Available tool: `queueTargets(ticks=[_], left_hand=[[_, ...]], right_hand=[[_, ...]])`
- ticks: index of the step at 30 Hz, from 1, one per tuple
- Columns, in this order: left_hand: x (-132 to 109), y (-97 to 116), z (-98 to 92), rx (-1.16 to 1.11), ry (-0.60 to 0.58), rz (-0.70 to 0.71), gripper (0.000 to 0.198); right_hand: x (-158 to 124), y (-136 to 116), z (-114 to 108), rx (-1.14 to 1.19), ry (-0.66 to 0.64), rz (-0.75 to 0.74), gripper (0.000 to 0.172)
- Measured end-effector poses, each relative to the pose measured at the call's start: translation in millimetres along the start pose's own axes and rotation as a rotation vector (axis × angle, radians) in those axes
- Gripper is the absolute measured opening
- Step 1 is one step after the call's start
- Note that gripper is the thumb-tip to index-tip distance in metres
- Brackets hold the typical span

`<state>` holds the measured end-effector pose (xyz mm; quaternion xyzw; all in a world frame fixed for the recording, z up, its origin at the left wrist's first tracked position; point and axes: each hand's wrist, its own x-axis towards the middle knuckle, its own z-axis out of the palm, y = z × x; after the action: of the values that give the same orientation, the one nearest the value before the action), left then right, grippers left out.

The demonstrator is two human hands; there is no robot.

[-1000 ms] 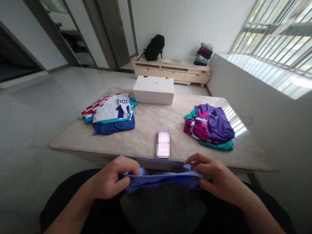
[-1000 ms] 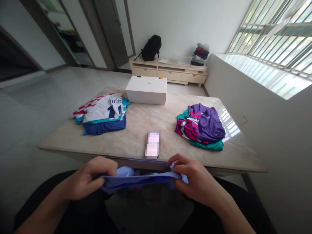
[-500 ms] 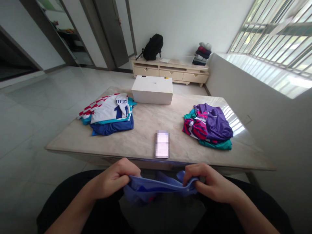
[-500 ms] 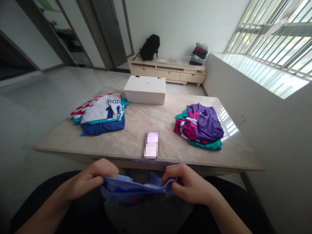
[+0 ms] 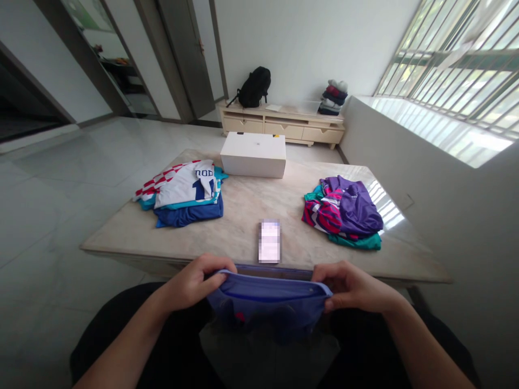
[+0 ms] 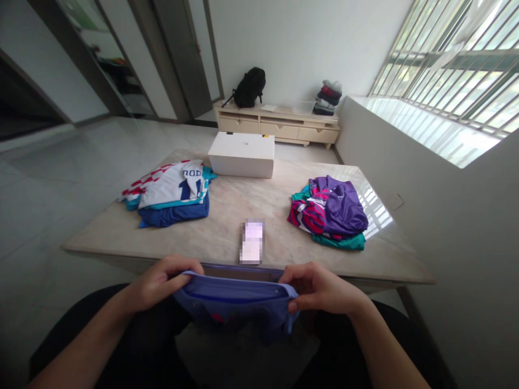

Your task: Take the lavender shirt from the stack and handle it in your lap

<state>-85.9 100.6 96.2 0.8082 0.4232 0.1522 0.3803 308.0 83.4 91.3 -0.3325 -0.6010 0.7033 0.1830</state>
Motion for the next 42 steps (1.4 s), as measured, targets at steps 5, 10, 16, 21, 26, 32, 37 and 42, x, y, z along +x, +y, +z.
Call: queueTargets(ticks=[5, 10, 16, 21, 26, 32, 37, 42], left_hand=[[4, 7, -3.1, -0.072, -0.169, -0.125, 0.045], [11, 4, -0.4, -0.140, -0.124, -0.158, 0.038], [19, -7, 9.0, -0.344, -0.002, -0.211, 0.009], [20, -11, 11.4, -0.226, 0.106, -0.172, 0.025], [21, -16, 12.0, -0.076, 0.278, -0.112, 0.031], [23, -13, 20.9, -0.149, 0.234, -0.173, 0.047], [24, -9, 39.5, -0.428, 0.013, -0.317, 0.052], [25, 12, 49.0, -0.837, -0.127, -0.316, 0.046]], right_hand=[[-4, -4, -11, -0.101, -0.022, -0.028, 0.038], [-1, 4, -18, -0.156, 0.025, -0.062, 0.037], [16, 22, -15, -0.401, 0.366, -0.058, 0.030], [21, 22, -11, -0.510, 0.462, -0.074, 0.027], [16, 15, -12, -0.439, 0.390, -0.137, 0.023], [14, 22, -5, -0.272, 0.339, -0.018, 0.029], [16, 22, 15, -0.046, 0.211, 0.062, 0.033], [26, 19, 35, 0.154, 0.107, 0.084, 0.036]])
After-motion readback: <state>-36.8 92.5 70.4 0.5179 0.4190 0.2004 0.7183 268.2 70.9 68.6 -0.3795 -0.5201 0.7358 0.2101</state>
